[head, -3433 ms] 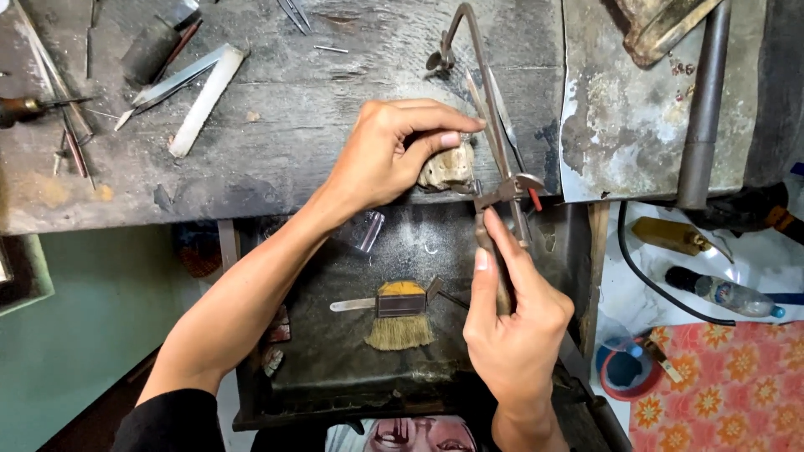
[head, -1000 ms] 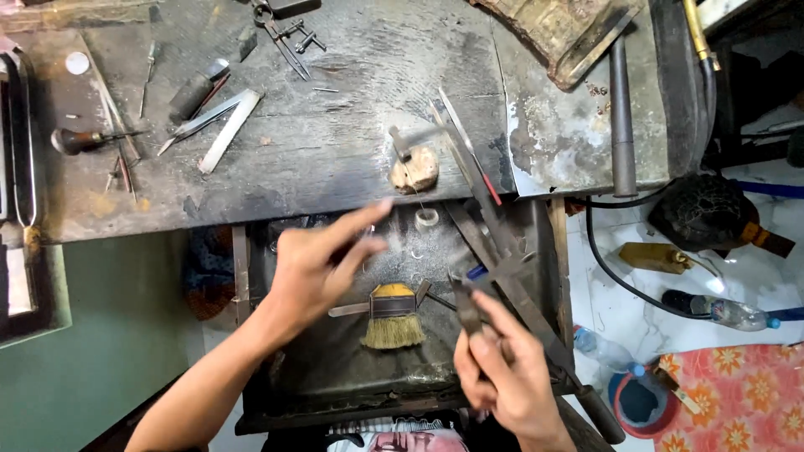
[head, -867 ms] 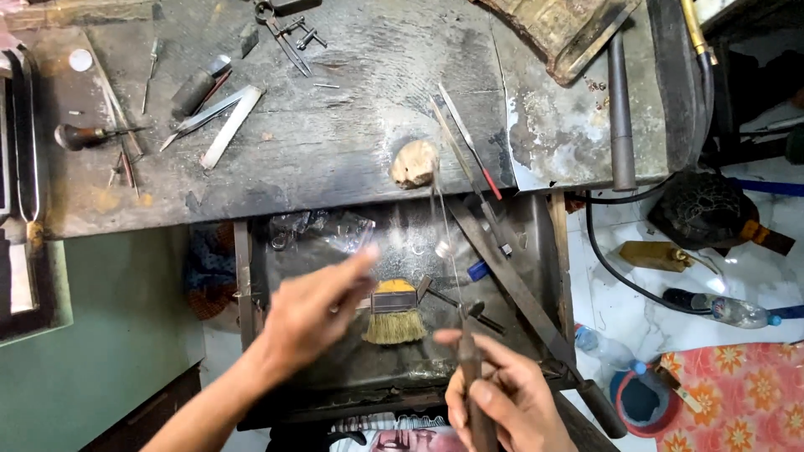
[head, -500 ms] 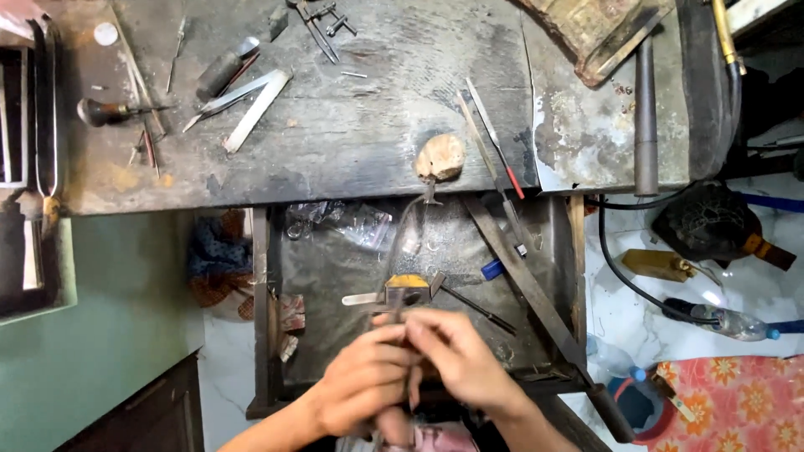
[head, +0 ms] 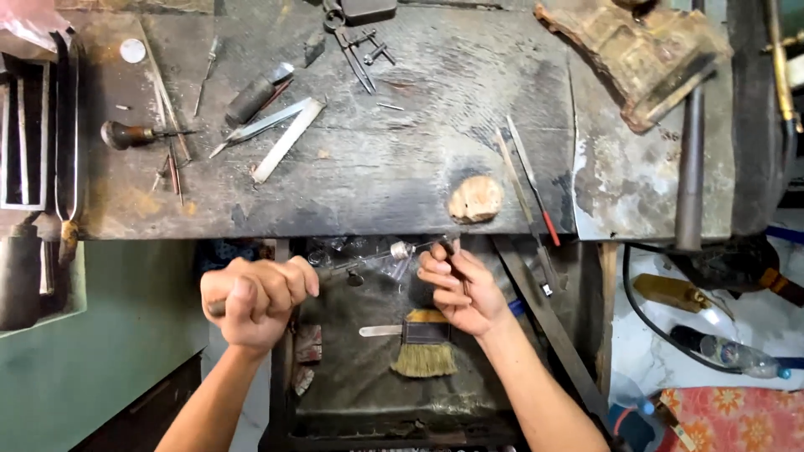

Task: Sawing a metal ring on a jeweler's workbench.

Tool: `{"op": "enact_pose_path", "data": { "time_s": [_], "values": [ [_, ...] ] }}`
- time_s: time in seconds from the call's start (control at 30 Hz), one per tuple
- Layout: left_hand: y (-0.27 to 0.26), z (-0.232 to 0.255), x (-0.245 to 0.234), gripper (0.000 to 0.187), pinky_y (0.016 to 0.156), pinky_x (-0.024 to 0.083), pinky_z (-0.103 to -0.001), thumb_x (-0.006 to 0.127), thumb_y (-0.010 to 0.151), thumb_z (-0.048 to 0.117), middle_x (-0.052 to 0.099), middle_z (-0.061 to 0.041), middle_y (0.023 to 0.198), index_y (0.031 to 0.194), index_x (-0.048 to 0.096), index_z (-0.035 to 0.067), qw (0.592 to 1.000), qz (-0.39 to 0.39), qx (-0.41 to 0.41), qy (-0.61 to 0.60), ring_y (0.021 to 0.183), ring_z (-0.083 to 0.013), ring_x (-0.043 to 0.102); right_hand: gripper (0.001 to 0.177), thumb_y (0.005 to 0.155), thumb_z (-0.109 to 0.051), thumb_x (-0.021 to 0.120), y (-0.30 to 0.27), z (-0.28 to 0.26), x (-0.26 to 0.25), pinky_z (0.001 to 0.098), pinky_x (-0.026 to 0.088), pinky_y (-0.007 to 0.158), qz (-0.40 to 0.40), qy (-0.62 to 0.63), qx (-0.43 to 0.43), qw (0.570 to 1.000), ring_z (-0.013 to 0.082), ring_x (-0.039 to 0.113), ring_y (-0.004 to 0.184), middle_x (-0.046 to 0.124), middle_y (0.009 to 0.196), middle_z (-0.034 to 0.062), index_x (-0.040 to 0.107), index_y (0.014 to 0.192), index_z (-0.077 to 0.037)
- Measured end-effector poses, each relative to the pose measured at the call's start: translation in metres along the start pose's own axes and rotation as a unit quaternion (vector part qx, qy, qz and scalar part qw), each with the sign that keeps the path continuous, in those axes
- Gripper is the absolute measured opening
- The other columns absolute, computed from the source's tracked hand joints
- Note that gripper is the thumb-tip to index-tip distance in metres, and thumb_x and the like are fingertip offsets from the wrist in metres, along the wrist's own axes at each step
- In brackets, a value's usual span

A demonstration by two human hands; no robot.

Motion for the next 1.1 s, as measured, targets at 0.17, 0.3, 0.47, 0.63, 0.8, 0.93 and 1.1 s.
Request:
{"op": "enact_pose_path", "data": {
  "time_s": [0.17,0.3,0.47,0.63,0.8,0.93,1.1],
  "values": [
    [0.024,-0.010,-0.006,0.055,0.045,0.046,-0.038,0.041,0.100,0.017,0.025,-0.001,0.036,0.048,0.025,0.019,0.997,-0.050,-0.025,-0.043,0.031,-0.0179,0.024,0.026,0.110,-0.031,0.040,0.002,-0.001,-0.008,0.0102,0.033,0.031,-0.112,0.053,0.025,0.992,0.0037,0.039,0.061,0.038,0.084,0.0030,0.043,0.113,-0.006],
    [0.040,-0.010,-0.004,0.054,0.045,0.047,-0.039,0.042,0.099,0.014,0.027,-0.003,0.037,0.048,0.027,0.017,0.995,-0.073,-0.034,-0.051,0.031,-0.0187,0.025,0.028,0.110,-0.029,0.039,0.006,-0.007,-0.024,0.0096,0.035,0.031,-0.111,0.022,0.026,0.993,0.0042,0.040,0.062,0.036,0.086,0.0039,0.045,0.117,-0.003],
    [0.061,-0.005,0.011,0.052,0.046,0.046,-0.035,0.041,0.100,0.014,0.027,-0.001,0.038,0.049,0.030,0.019,0.990,-0.121,-0.047,-0.048,0.031,-0.0165,0.026,0.034,0.110,-0.031,0.044,0.008,-0.004,-0.015,0.0080,0.023,0.035,-0.126,0.036,0.034,0.991,-0.0003,0.027,0.050,0.028,0.069,-0.0042,0.044,0.086,-0.008],
    [0.059,0.005,0.024,0.050,0.043,0.042,-0.036,0.045,0.098,0.014,0.028,-0.002,0.038,0.049,0.033,0.018,0.990,-0.131,-0.038,-0.047,0.030,-0.0171,0.026,0.038,0.108,-0.025,0.052,0.005,-0.008,0.018,0.0099,0.020,0.039,-0.014,-0.139,-0.029,0.990,0.0010,0.025,0.048,0.028,0.061,-0.0043,0.049,0.076,-0.005],
    [0.028,0.012,0.047,0.056,0.045,0.045,-0.040,0.047,0.103,0.026,0.033,-0.003,0.040,0.050,0.040,0.013,0.973,-0.230,-0.007,-0.030,0.031,-0.0186,0.028,0.034,0.105,-0.020,0.063,-0.011,0.002,0.017,0.0100,0.020,0.037,0.180,-0.373,-0.137,0.900,-0.0021,0.025,0.044,0.034,0.057,-0.0040,0.066,0.083,0.005],
    [0.017,0.041,0.084,0.027,0.057,0.052,-0.039,0.044,0.082,-0.005,0.037,-0.004,0.054,0.060,0.036,0.010,0.971,-0.234,-0.028,0.045,0.047,-0.0203,0.036,0.022,0.103,-0.017,0.059,-0.026,-0.002,0.045,0.0213,0.030,0.043,0.151,-0.377,-0.150,0.902,0.0072,0.038,0.054,0.054,0.079,0.0066,0.061,0.108,0.004],
    [-0.027,0.051,0.107,0.037,0.068,0.060,-0.047,0.050,0.100,0.012,0.051,-0.011,0.059,0.064,0.045,0.004,0.964,-0.261,-0.003,0.057,0.053,-0.0255,0.052,0.035,0.102,-0.015,0.053,-0.068,0.029,0.059,0.0247,0.045,0.042,0.170,-0.462,-0.138,0.859,0.0118,0.051,0.056,0.061,0.086,0.0103,0.065,0.124,0.010]
  ]
}}
Point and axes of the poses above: each hand's wrist, its own y-axis towards the middle knuckle, its own x-axis out of the palm, z = x × y, the point moved 4 cm from there along y, towards the middle knuckle
